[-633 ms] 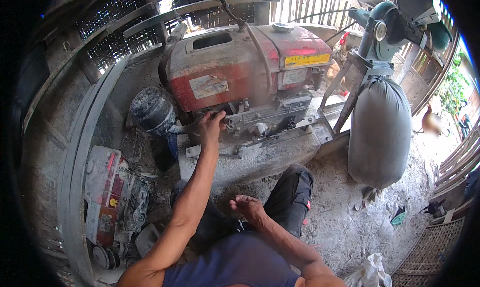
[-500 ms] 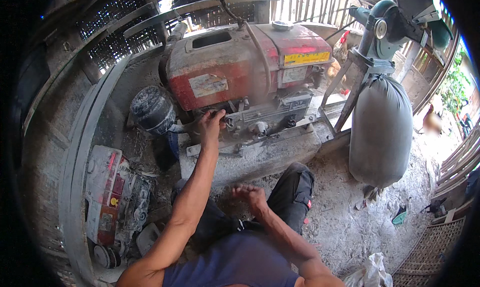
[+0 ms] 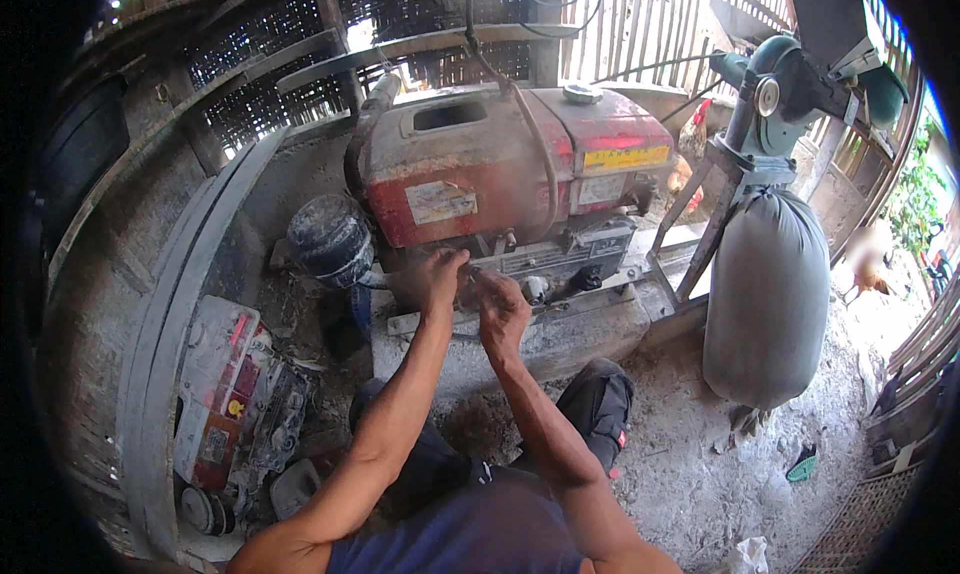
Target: The person operates a small red engine-powered rice mill in a rustic workshop. They adjust the engine with a wrench, pour rice from a green basin into the hopper, and pull the starter cord to run the machine.
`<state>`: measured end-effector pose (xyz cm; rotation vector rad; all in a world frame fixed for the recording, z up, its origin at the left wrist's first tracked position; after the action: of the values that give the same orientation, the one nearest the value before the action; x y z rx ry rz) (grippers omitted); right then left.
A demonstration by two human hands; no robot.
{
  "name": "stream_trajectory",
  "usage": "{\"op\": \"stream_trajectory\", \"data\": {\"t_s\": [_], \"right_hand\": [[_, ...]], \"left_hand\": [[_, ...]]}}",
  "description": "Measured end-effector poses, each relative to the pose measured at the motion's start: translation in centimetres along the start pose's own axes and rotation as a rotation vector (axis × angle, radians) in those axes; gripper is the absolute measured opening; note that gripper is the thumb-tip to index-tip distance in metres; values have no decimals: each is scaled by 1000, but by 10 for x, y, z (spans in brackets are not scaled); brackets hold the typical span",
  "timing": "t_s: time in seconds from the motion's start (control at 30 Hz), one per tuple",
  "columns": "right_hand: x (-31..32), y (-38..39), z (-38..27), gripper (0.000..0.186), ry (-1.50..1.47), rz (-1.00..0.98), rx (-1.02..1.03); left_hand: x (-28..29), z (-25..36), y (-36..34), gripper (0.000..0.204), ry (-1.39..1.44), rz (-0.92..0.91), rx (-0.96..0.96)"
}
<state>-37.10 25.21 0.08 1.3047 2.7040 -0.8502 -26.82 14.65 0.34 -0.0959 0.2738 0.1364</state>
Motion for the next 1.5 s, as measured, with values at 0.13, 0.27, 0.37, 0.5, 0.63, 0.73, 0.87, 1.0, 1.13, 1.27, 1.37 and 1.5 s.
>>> {"op": "stream_trajectory", "data": {"t_s": [0.13,0.27,0.37,0.5,0.63,0.73,0.87,1.0,1.13,1.27,1.37,1.5], "right_hand": [[-5,2,3,19,-73,24,-23],[-7,6,8,19,-150,60,-128],[-12,8,10,18,-182,66,-120],[-19,10,13,18,-251,65,-107],[-17,11,12,18,-244,93,-22],[-15,10,8,20,-73,102,101],[-13,7,9,15,11,99,31],[-12,5,0,16,132,117,35],[-13,2,-17,14,255,125,203],[-14,0,-21,17,288,112,229],[-16,-1,-18,17,342,112,224],[-14,2,-8,17,236,148,49]], "left_hand": [[0,-2,-2,14,3,6,-3],[0,-5,-2,13,30,8,44],[1,-2,-1,13,51,22,-33],[1,-4,-2,13,55,20,-54],[1,-2,-2,14,50,9,-90],[1,-2,-1,13,53,-6,-30],[1,-2,1,12,88,-7,16],[1,-3,-2,13,49,8,-39],[1,-12,-5,15,64,1,17],[1,-10,-6,16,37,15,-59],[0,-14,-5,16,88,6,57],[1,-9,-4,16,23,13,8]]}}
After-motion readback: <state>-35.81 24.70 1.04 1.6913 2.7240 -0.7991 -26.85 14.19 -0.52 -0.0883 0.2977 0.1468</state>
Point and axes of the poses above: each hand's wrist, its own y-axis away from the middle knuckle, its own x-axis out of the back of the hand, z = x × y, the point moved 5 cm from there along -y, towards the middle knuckle, and after that the axes turned 12 degrees about z, right-handed, at the moved point
